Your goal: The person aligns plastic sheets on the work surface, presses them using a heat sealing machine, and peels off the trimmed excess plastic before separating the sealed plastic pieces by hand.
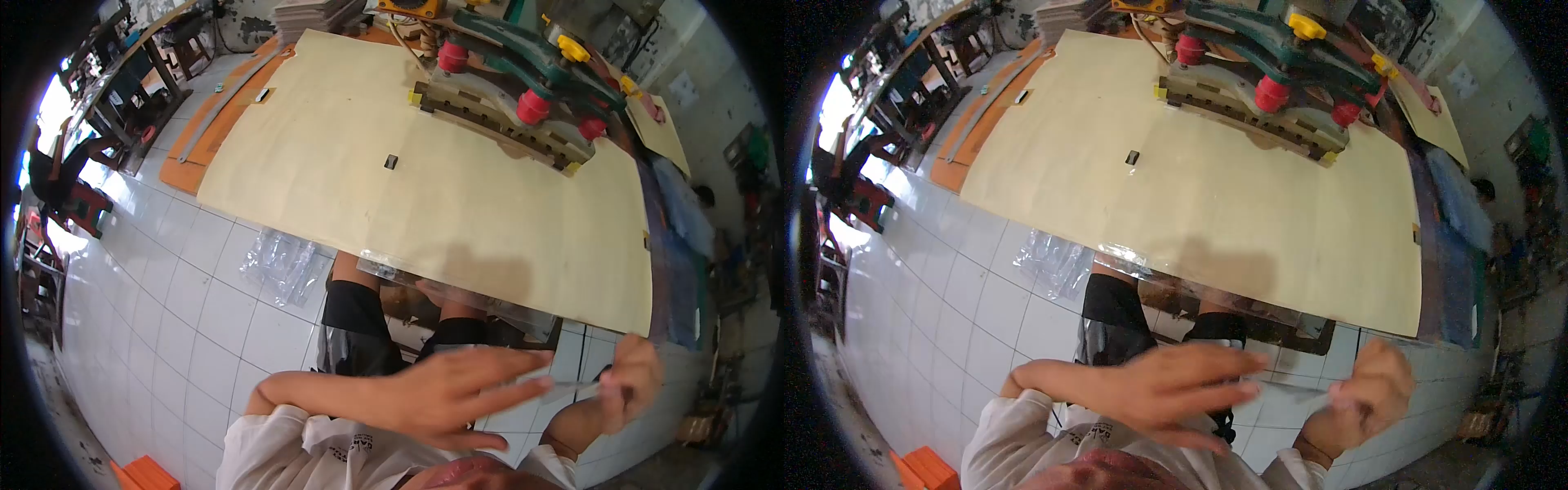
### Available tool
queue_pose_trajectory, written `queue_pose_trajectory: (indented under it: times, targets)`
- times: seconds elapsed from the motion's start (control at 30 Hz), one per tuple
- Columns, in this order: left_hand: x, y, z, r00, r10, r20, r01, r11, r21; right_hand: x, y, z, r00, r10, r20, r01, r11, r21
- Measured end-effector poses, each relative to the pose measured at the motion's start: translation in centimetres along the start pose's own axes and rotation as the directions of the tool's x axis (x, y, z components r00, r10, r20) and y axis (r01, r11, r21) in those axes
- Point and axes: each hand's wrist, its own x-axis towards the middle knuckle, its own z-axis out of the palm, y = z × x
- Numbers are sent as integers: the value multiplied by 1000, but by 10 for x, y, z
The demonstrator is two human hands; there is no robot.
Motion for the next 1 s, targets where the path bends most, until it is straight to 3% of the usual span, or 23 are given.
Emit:
queue_pose_trajectory:
  times: [0.07,0.1,0.13,0.2,0.23,0.33,0.37,0.43,0.5,0.57,0.67,0.73,0.83,0.87,0.9,1.0]
  targets:
    - [5,11,31,1000,-5,-9,5,1000,7,-7,-19,-1,999,-32,14,32,998,55]
    - [2,11,42,981,-144,127,150,988,-44,-6,-22,-18,999,-33,14,32,998,53]
    - [-3,11,49,925,-270,266,299,952,-73,-4,-20,-47,970,-115,215,81,983,162]
    - [-21,1,52,913,-272,304,320,939,-122,-15,-26,-82,966,-155,209,105,968,229]
    - [-32,-6,51,899,-271,343,343,924,-168,-29,-35,-95,995,-100,7,97,978,183]
    - [-72,-20,33,813,-389,435,455,889,-56,-46,-44,-189,992,-2,124,-42,934,356]
    - [-86,-23,23,762,-453,463,515,857,-8,-58,-41,-210,920,28,-390,48,981,186]
    - [-124,-35,11,661,-543,518,532,826,186,-64,-34,-239,601,-29,-799,35,999,-9]
    - [-167,-44,-1,611,-630,480,568,771,288,-58,-34,-266,558,18,-830,-174,980,-96]
    - [-200,-50,-17,579,-651,491,547,756,359,-53,-36,-265,531,41,-846,-283,950,-131]
    - [-224,-42,-41,573,-692,440,610,718,335,-32,-29,-251,646,6,-764,-483,778,-403]
    - [-230,-33,-56,539,-756,371,675,651,346,-14,-11,-258,332,110,-937,-387,921,-29]
    - [-234,-20,-84,501,-799,332,698,600,390,-33,29,-309,279,168,-945,-431,902,33]
    - [-242,-17,-93,507,-808,300,731,588,347,-29,39,-297,330,67,-942,-367,928,-62]
    - [-241,-12,-102,507,-807,302,730,588,348,-33,47,-299,328,67,-942,-369,927,-63]
    - [-223,13,-137,512,-848,137,808,529,259,-50,79,-331,298,132,-945,-407,913,-1]
